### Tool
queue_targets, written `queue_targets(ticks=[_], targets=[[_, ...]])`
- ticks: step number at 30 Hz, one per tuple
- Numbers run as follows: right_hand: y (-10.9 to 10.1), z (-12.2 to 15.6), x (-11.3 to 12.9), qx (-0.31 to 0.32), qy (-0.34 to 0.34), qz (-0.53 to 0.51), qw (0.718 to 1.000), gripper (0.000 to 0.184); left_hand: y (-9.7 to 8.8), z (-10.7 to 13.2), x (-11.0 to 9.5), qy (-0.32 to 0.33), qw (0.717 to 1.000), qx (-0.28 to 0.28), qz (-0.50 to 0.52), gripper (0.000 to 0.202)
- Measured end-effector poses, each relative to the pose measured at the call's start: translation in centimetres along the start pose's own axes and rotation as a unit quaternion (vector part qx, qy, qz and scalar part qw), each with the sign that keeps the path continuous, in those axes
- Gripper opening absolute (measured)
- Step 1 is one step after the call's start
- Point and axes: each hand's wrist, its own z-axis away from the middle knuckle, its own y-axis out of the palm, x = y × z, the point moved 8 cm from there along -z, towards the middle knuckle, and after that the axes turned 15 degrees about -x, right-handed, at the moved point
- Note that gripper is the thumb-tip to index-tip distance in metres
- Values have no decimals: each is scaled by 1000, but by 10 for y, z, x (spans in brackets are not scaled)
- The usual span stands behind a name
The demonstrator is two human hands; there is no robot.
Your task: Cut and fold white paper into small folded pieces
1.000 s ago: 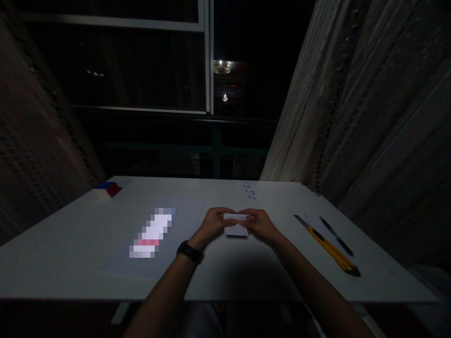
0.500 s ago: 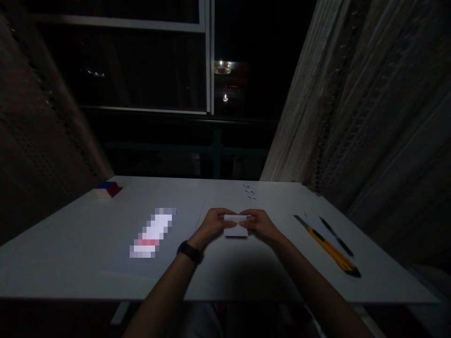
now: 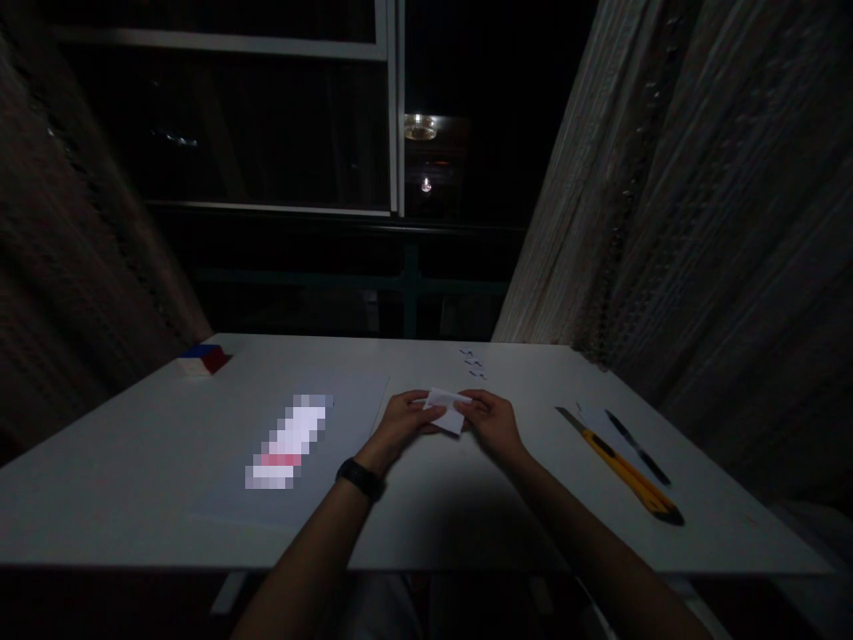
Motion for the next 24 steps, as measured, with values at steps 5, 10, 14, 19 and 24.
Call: queue_targets(ticks=[5, 10, 14, 19, 24], targets=[[4, 7, -12, -44, 5, -10, 999, 36, -5, -1, 2, -23, 998, -38, 52, 41], [18, 18, -20, 11, 14, 11, 1000, 39, -6, -1, -6, 20, 997, -49, 52, 38], [28, 25, -21, 74, 24, 10, 997, 40, -1, 1, -11, 56, 998, -21, 5, 34], [27, 27, -2, 117, -14, 0, 993, 56, -5, 0, -15, 88, 995, -44, -33, 30], [14, 20, 17, 71, -93, 5, 993, 39, 3, 4, -10, 68, 996, 0, -58, 33]])
